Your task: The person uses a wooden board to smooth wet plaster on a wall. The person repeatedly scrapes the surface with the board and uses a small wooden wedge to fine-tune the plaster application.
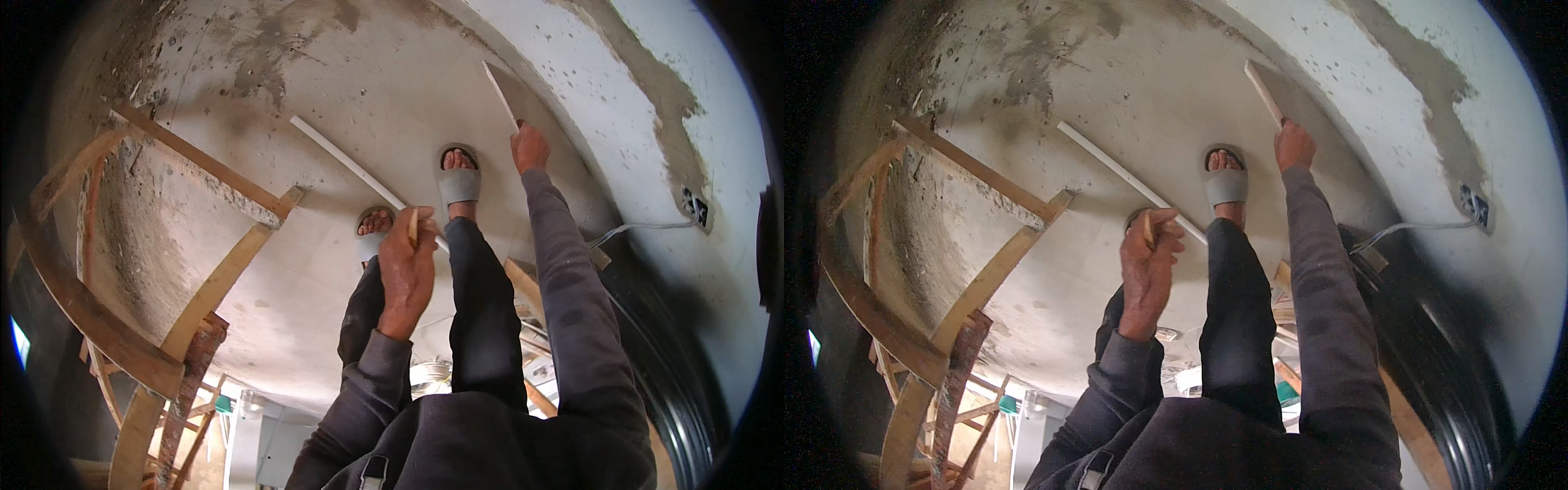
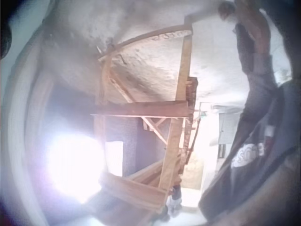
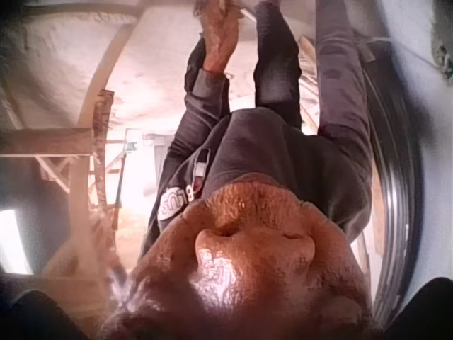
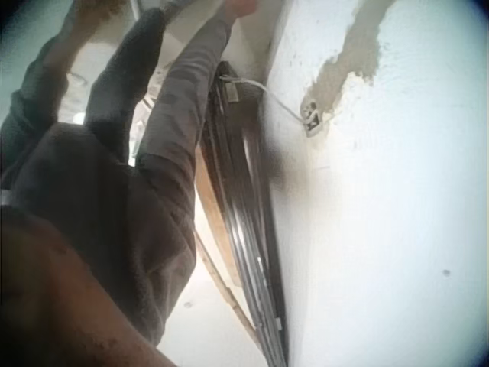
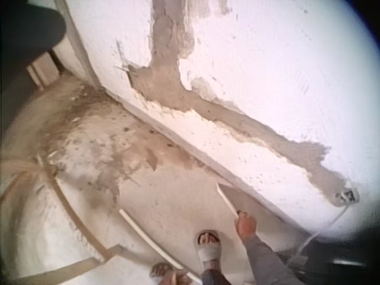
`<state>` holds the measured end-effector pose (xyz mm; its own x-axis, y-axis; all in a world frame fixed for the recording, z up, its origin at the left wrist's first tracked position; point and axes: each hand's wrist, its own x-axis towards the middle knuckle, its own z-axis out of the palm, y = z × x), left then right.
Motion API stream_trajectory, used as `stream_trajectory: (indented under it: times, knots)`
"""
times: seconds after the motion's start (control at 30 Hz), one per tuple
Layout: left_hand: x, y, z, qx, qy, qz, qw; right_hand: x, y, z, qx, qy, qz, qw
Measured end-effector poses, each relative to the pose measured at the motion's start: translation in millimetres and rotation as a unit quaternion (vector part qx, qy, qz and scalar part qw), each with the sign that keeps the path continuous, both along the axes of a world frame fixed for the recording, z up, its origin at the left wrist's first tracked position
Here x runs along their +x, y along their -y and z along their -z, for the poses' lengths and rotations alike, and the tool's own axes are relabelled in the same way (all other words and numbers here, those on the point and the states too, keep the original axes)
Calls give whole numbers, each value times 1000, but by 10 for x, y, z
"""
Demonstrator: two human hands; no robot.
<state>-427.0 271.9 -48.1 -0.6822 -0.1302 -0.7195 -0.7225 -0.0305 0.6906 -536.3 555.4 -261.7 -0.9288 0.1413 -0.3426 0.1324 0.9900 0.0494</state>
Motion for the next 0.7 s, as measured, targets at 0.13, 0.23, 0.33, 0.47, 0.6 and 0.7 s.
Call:
stream_trajectory:
  times: [0.13, 0.23, 0.33, 0.47, 0.6, 0.7]
  knots:
    - [48, 85, -26, -9, 32, -79, 996, -63, -67, 4, -7, -37, -23, 999]
    - [372, 254, 123, 21, 43, -104, 993, -141, -150, 70, 24, -24, -13, 999]
    - [445, 430, 87, 10, 49, -100, 994, -272, -366, 193, 83, -8, -21, 996]
    - [187, 535, -100, -50, 73, -70, 994, -415, -491, 258, 107, -53, -88, 989]
    - [161, 467, -69, 19, 118, -86, 989, -655, -529, 351, 48, -81, -117, 989]
    - [77, 495, -113, -15, 118, -72, 990, -942, -25, 368, 23, -87, -168, 982]
